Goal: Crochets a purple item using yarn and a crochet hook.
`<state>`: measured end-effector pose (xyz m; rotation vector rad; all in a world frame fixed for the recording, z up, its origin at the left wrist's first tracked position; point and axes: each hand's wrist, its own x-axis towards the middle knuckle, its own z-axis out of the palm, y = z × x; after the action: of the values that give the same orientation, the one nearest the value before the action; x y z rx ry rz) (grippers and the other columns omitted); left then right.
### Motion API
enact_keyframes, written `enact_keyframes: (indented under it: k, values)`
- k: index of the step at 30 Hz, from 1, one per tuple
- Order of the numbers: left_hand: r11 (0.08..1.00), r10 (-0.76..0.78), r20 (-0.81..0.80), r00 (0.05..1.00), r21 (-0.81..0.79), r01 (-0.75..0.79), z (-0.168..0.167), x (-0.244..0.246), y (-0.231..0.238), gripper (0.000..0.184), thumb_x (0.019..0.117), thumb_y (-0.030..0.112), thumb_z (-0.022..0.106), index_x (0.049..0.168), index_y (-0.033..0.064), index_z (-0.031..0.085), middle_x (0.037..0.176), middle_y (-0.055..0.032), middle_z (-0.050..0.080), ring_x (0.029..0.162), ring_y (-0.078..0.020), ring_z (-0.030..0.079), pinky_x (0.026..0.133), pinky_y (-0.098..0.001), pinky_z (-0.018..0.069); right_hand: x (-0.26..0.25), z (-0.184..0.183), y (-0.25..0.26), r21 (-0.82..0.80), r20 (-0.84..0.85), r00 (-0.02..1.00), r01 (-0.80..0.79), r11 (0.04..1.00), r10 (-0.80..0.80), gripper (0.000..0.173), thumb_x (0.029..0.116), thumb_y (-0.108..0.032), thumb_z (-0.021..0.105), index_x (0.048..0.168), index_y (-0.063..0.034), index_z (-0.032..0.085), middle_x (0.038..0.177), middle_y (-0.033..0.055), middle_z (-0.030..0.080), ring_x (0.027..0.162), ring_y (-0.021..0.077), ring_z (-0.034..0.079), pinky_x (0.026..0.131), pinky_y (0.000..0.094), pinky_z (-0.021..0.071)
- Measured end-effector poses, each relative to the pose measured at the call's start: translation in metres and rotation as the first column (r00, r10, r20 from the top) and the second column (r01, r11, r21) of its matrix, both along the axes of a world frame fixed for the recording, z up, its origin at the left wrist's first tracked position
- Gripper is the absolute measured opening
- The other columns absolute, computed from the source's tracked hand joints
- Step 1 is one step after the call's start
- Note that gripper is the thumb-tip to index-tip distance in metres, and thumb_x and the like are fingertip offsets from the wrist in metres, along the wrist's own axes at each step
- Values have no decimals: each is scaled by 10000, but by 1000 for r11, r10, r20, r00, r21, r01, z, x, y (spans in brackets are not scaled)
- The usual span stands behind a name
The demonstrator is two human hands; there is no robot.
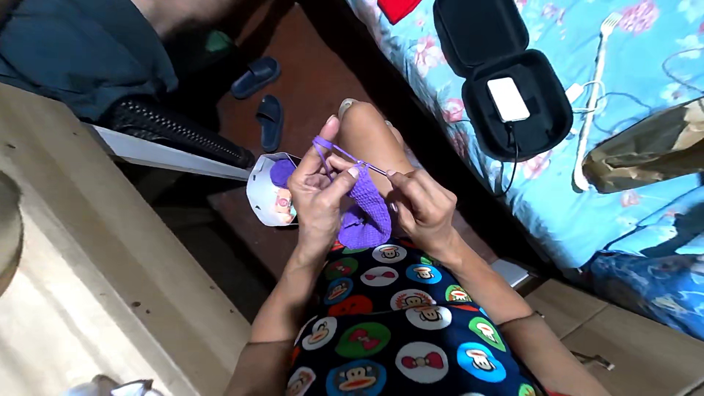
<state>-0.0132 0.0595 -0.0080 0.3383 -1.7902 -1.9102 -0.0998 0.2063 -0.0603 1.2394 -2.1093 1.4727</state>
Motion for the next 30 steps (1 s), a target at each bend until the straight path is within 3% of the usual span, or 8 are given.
enact_keyframes:
  k: [4, 8, 12, 16, 19, 23, 30]
  values:
    - [994, -87, 74, 994, 73, 81, 4, 7, -13, 540, 931, -106, 504, 1437, 75, 557, 769, 4, 638, 585, -48, 574, 571, -164, 521, -3, -2, 3, 23, -14, 999, -39, 999, 40, 187, 944, -107, 654, 1017, 34, 754, 792, 126, 648, 683, 199, 637, 570, 293, 523]
    - [980, -135, 67, 989, 154, 124, -1, 1, -27, 431, 900, -87, 514, 1294, 25, 645, 779, 60, 649, 644, -8, 596, 645, -158, 535, -4, -3, 6, 42, 10, 995, -99, 994, 98, 179, 921, -68, 644, 1014, 37, 755, 789, 120, 651, 684, 191, 633, 583, 292, 524]
    - [953, -225, 32, 974, 216, 213, -9, 7, -36, 397, 898, -70, 508, 1250, 24, 667, 773, 49, 630, 633, -4, 573, 621, -145, 513, -8, -4, 7, -24, 154, 972, -177, 984, 179, 168, 901, -12, 615, 981, 56, 747, 778, 106, 649, 693, 142, 625, 614, 249, 528]
    - [926, -262, -21, 965, 277, 257, -14, 10, -38, 380, 894, -60, 529, 1232, 24, 680, 766, 40, 636, 631, -3, 578, 621, -141, 514, -7, -1, 9, -174, 484, 822, -245, 954, 299, 128, 900, 58, 638, 997, 76, 721, 896, 88, 700, 790, 50, 657, 714, 170, 559]
    - [924, -253, -17, 967, 292, 246, -13, -3, -42, 385, 879, -61, 573, 1221, 52, 707, 802, 64, 688, 673, -11, 628, 650, -168, 549, -7, 3, 9, -267, 660, 658, -246, 932, 363, 138, 901, 70, 657, 1026, 28, 699, 958, 42, 715, 781, 14, 654, 686, 154, 557]
    - [986, -146, 46, 988, 83, 141, 3, 4, -27, 401, 899, -64, 573, 1264, 61, 684, 830, 58, 669, 668, -4, 600, 640, -143, 530, -8, 4, 9, -331, 707, 584, -226, 916, 399, 165, 884, 84, 649, 1021, 9, 699, 954, 29, 716, 766, 16, 653, 686, 159, 561]
    - [981, -28, 59, 998, -190, 38, 22, 1, -14, 435, 867, -84, 618, 1290, 10, 660, 937, 75, 705, 786, 6, 641, 745, -147, 546, -9, 6, 11, -369, 666, 612, -227, 901, 427, 155, 874, 92, 644, 995, 11, 696, 936, 29, 712, 769, 6, 652, 680, 151, 557]
